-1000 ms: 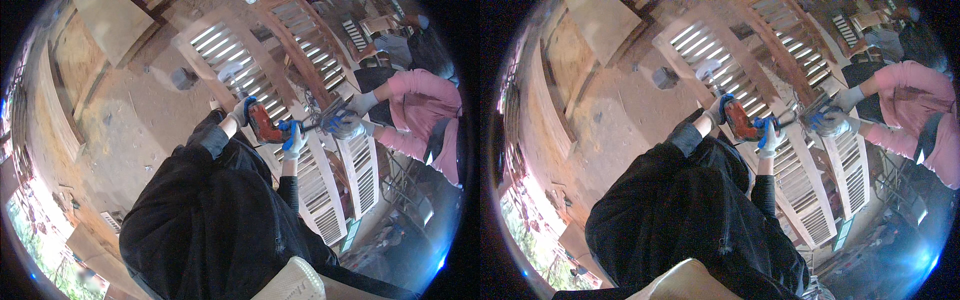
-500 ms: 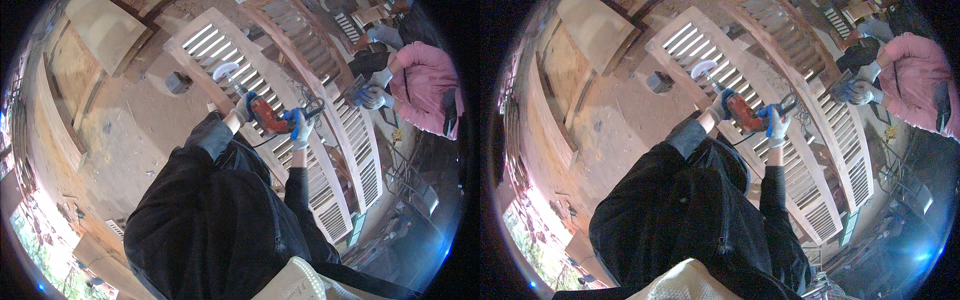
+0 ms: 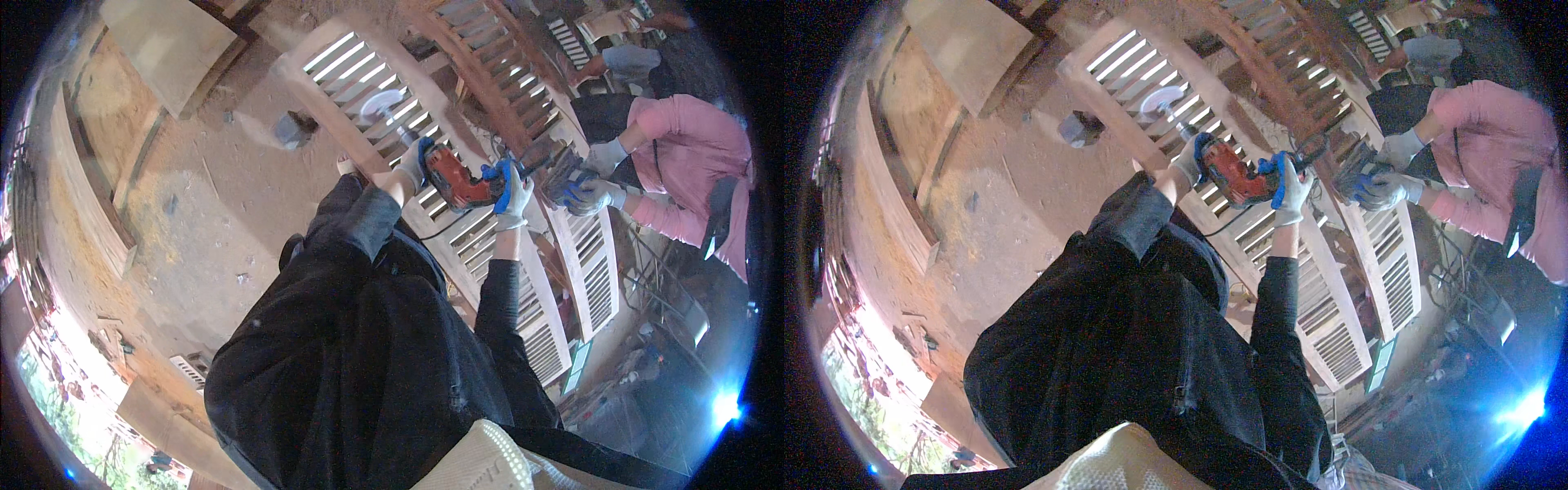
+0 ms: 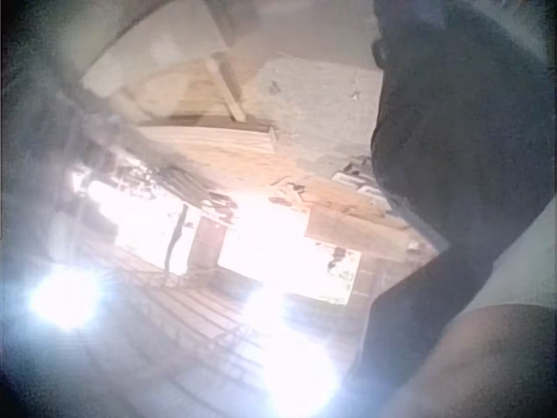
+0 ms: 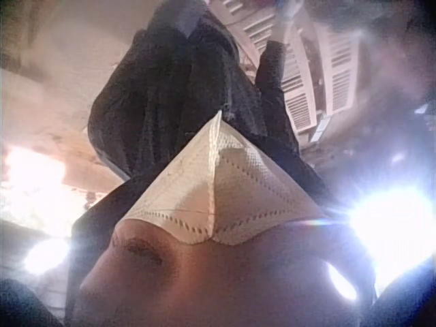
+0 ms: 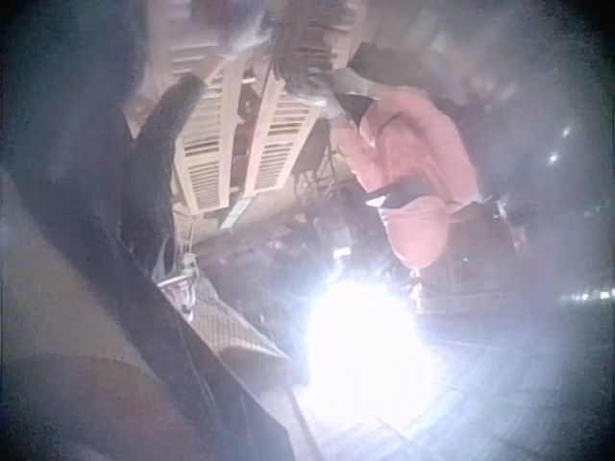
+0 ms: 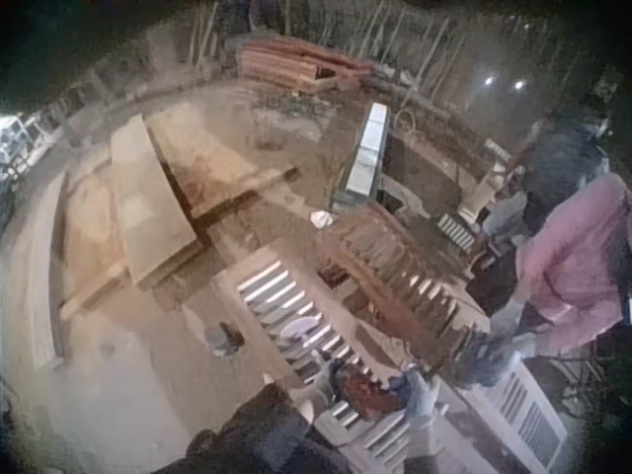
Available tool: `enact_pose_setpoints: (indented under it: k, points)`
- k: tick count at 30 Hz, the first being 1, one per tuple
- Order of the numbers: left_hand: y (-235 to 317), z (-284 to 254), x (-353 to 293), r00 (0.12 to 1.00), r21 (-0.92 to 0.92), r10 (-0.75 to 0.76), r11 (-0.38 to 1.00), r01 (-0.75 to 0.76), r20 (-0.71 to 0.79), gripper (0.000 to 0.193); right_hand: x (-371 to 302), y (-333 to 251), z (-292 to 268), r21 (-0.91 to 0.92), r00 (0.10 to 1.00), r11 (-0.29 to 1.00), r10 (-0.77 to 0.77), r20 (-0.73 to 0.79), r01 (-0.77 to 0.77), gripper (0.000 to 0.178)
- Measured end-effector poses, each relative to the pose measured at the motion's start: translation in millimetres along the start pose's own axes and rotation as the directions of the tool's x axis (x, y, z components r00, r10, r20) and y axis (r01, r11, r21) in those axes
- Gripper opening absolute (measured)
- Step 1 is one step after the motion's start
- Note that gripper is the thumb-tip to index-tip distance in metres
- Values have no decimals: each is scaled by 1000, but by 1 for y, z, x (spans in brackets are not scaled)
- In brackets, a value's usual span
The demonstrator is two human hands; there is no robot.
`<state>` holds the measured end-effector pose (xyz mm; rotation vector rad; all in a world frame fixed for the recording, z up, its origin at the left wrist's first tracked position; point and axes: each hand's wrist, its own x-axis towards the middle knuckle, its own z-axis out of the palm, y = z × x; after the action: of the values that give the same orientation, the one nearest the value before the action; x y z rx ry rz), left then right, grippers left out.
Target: The person uses a handheld electric sander to smooth the surface of a wooden slatted panel. They move the sander along the slats and edges, then reposition the panel to continue sanding different sections.
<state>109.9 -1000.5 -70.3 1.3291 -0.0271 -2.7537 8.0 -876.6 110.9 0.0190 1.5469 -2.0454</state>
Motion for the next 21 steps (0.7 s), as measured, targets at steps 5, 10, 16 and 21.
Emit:
enact_pose_setpoints:
  k: [5, 10, 16, 21]
  points:
    - [-19, -35, 0, 966, 50, -34, 999, 22, 255, 27, -35, 38, -46, -101, 983, 993, -76, -167, 60, 13]
    - [-11, -59, -40, 999, 71, 2, 997, 1, -35, 24, -82, 63, -39, -64, 908, 997, -55, -416, 31, 12]
    - [-6, 29, -69, 989, -1, 36, 999, -36, 141, 19, -83, 3, -22, 16, 957, 957, -291, 18, 290, 14]
    - [-30, 37, -39, 963, 9, 113, 993, -119, 244, 16, -64, -11, -30, -18, 968, 968, -249, 9, 249, 19]
